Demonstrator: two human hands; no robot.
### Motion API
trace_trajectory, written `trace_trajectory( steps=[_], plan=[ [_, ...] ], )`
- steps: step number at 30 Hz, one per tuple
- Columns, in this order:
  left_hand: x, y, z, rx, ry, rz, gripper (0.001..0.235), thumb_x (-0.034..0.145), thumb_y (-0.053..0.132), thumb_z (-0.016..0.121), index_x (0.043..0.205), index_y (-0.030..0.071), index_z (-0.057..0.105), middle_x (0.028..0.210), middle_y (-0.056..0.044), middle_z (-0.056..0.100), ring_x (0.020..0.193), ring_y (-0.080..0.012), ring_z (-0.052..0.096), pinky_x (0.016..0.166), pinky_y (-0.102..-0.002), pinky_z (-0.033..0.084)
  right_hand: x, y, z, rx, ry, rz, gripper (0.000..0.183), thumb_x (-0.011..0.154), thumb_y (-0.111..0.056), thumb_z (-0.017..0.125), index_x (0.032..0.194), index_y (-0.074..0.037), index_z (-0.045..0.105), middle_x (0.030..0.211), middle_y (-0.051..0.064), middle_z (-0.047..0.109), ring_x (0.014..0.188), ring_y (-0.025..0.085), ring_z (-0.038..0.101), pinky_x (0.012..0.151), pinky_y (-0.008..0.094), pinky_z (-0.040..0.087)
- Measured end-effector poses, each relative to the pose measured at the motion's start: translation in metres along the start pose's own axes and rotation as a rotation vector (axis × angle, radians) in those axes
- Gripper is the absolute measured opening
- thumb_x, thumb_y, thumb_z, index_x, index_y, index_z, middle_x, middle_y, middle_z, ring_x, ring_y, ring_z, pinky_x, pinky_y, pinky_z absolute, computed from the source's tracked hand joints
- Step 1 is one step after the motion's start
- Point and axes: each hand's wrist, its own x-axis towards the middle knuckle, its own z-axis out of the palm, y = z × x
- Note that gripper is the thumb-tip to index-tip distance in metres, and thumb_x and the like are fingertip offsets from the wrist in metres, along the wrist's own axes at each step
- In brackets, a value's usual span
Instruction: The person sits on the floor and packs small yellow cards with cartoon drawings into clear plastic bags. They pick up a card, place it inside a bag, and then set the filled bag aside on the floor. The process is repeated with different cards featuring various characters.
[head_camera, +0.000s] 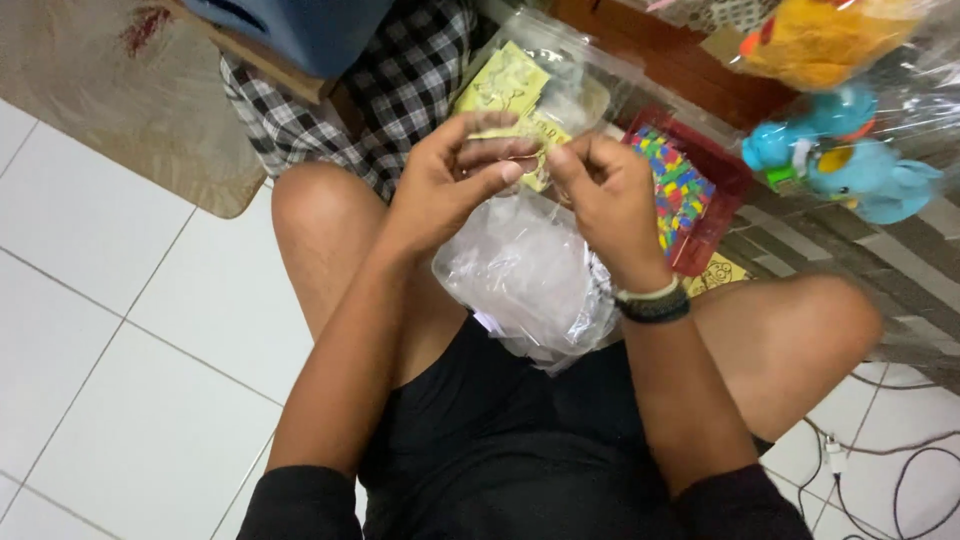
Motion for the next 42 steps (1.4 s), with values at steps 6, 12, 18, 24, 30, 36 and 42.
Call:
trace_trajectory(
  steps=[6, 12, 18, 24, 30, 36, 42],
  plan=[
    [0.027, 0.013, -0.007, 0.308, -0.077, 0.066, 0.023, 0.096, 0.008, 0.068, 0.115, -0.004, 0.066, 0.102, -0.017, 0.079, 0.088, -0.0199, 0.079, 0.07, -0.024, 0.066, 0.028, 0.023, -0.005, 0.009, -0.332, 0.153, 0.018, 0.095, -0.013, 0.075, 0.104, 0.002, 0.071, 0.089, 0.003, 0.068, 0.075, 0.007, 0.056, 0.069, 0.019, 0.047],
    [0.029, 0.015, -0.013, 0.274, 0.106, 0.131, 0.014, 0.099, 0.006, 0.065, 0.112, 0.001, 0.067, 0.101, -0.01, 0.079, 0.091, -0.0162, 0.079, 0.074, -0.023, 0.063, 0.032, 0.163, 0.018, -1.211, -0.269, -0.166, 0.053, 0.089, -0.037, 0.073, 0.13, -0.004, 0.067, 0.134, 0.016, 0.062, 0.131, 0.043, 0.043, 0.101, 0.058, 0.027],
    [0.02, 0.014, -0.018, 0.282, 0.094, 0.084, 0.015, 0.099, 0.007, 0.065, 0.113, 0.002, 0.067, 0.101, -0.011, 0.079, 0.093, -0.0169, 0.079, 0.076, -0.024, 0.064, 0.018, 0.158, 0.034, -1.324, -0.188, -0.359, 0.017, 0.094, -0.009, 0.057, 0.093, -0.001, 0.072, 0.106, 0.02, 0.068, 0.133, 0.044, 0.046, 0.107, 0.069, 0.028],
    [0.023, 0.004, -0.018, 0.178, 0.073, 0.073, 0.018, 0.098, 0.006, 0.067, 0.114, -0.002, 0.065, 0.102, -0.016, 0.078, 0.092, -0.0202, 0.079, 0.074, -0.025, 0.065, 0.009, 0.133, 0.034, -1.27, -0.047, -0.51, 0.009, 0.09, -0.009, 0.063, 0.09, -0.005, 0.071, 0.102, 0.01, 0.069, 0.114, 0.03, 0.057, 0.1, 0.048, 0.039],
    [0.021, -0.001, -0.02, 0.105, 0.072, 0.036, 0.016, 0.097, 0.004, 0.067, 0.112, -0.002, 0.067, 0.101, -0.015, 0.078, 0.089, -0.0184, 0.078, 0.071, -0.022, 0.061, 0.007, 0.113, 0.032, -1.268, -0.017, -0.591, 0.005, 0.092, -0.011, 0.065, 0.096, -0.008, 0.068, 0.098, 0.005, 0.065, 0.099, 0.023, 0.058, 0.098, 0.042, 0.041],
    [0.021, -0.006, -0.018, 0.027, 0.106, 0.0, 0.019, 0.096, 0.006, 0.07, 0.112, -0.004, 0.067, 0.096, -0.015, 0.078, 0.088, -0.0196, 0.078, 0.068, -0.022, 0.061, 0.013, 0.103, 0.022, -1.19, -0.011, -0.622, 0.003, 0.092, -0.01, 0.066, 0.093, -0.009, 0.067, 0.095, 0.005, 0.06, 0.094, 0.023, 0.054, 0.092, 0.039, 0.04],
    [0.021, -0.013, -0.018, 0.117, 0.202, -0.013, 0.022, 0.094, 0.006, 0.074, 0.114, -0.001, 0.07, 0.101, -0.02, 0.078, 0.087, -0.023, 0.079, 0.073, -0.029, 0.069, 0.017, 0.111, -0.02, -1.132, 0.067, -0.712, 0.01, 0.093, -0.013, 0.074, 0.086, -0.019, 0.075, 0.083, 0.003, 0.05, 0.086, 0.026, 0.054, 0.082, 0.043, 0.043]
  ],
)
